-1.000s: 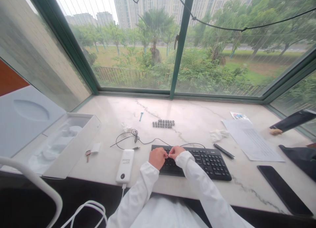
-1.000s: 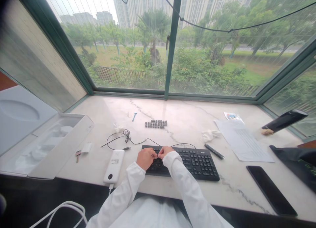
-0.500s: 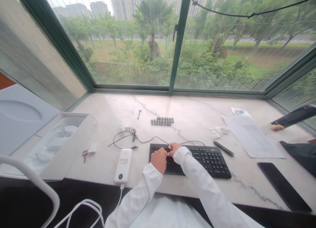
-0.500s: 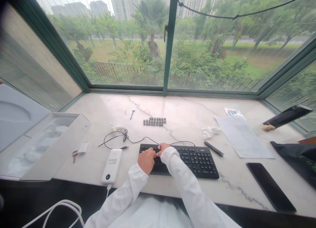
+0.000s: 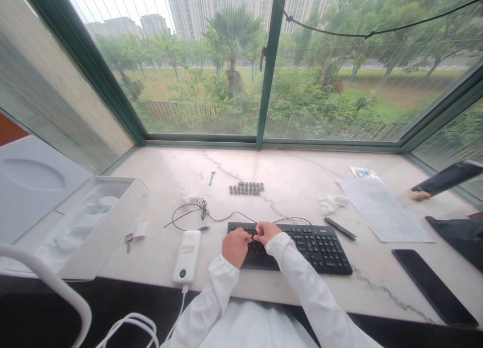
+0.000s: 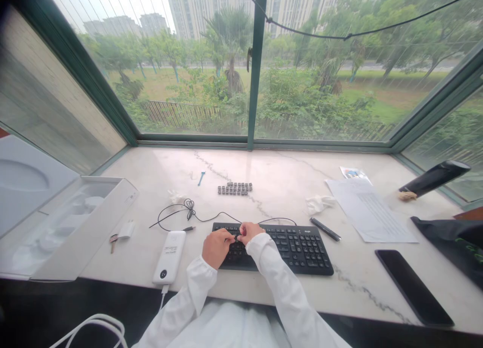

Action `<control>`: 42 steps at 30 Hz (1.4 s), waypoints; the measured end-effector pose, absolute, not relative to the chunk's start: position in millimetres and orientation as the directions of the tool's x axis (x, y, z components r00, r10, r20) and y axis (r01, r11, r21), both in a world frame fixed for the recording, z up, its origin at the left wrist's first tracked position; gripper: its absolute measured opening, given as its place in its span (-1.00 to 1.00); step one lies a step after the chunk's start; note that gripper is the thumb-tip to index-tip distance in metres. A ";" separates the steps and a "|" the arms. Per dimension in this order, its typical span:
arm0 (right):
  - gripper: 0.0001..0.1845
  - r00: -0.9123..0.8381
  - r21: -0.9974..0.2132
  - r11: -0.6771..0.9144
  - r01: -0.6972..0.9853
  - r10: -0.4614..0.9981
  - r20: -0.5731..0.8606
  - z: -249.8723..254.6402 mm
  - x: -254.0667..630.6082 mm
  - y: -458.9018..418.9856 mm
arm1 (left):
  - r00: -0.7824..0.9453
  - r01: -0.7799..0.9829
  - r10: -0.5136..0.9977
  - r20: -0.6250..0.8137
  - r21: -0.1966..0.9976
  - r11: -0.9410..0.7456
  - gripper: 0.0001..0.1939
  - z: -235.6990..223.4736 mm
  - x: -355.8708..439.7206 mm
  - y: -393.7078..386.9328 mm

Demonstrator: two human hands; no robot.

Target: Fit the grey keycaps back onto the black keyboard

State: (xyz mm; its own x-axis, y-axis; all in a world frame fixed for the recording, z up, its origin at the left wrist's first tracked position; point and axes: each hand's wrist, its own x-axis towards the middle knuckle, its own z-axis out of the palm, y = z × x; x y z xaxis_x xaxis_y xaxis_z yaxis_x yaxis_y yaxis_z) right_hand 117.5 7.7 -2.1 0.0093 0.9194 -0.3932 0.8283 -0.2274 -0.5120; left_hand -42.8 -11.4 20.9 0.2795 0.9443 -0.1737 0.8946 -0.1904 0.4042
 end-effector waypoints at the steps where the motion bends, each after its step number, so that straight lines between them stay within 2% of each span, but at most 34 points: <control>1: -0.86 0.028 -0.519 -0.227 0.824 0.931 -0.363 0.4 119.0 2.4 | 0.242 0.887 0.959 -0.144 0.433 -0.159 -0.81 20.6 -49.1 -12.6; 4: -0.88 0.110 -0.540 -0.235 0.808 0.961 -0.254 4.3 123.2 -11.5 | 0.125 0.888 0.988 -0.088 0.454 -0.071 -0.83 23.9 -67.9 -12.2; 9: -0.83 0.144 -0.590 -0.207 0.781 0.978 -0.153 0.6 115.8 -22.4 | 0.007 0.919 0.995 -0.098 0.392 0.032 -0.83 30.6 -83.5 10.2; 15: -0.81 0.104 -0.498 -0.160 0.852 0.985 -0.138 -4.9 100.9 -26.9 | -0.061 0.919 0.997 -0.050 0.387 0.075 -0.80 28.4 -77.8 67.9; 19: -0.78 0.081 -0.524 -0.145 0.839 0.986 -0.143 -9.3 103.0 -29.2 | -0.010 0.926 0.998 -0.065 0.377 0.034 -0.76 29.1 -66.0 112.8; 26: -0.69 0.064 -0.590 -0.037 0.807 0.998 0.024 -19.6 105.7 -44.0 | 0.110 0.939 0.990 -0.088 0.337 -0.074 -0.73 27.7 -43.0 183.8; 42: -0.67 0.205 -0.638 -0.136 0.758 0.978 0.036 -30.8 131.5 -67.7 | 0.258 0.949 0.947 -0.190 0.232 -0.212 -0.74 13.1 -21.2 251.2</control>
State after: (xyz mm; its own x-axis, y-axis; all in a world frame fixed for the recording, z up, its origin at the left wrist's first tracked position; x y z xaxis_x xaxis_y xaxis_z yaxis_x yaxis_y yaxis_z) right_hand 131.5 -67.7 -30.8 0.2054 0.9780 0.0358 0.7583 -0.1359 -0.6376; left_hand -21.2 251.2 13.1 0.2583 0.9471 -0.1903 0.9492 -0.2122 0.2324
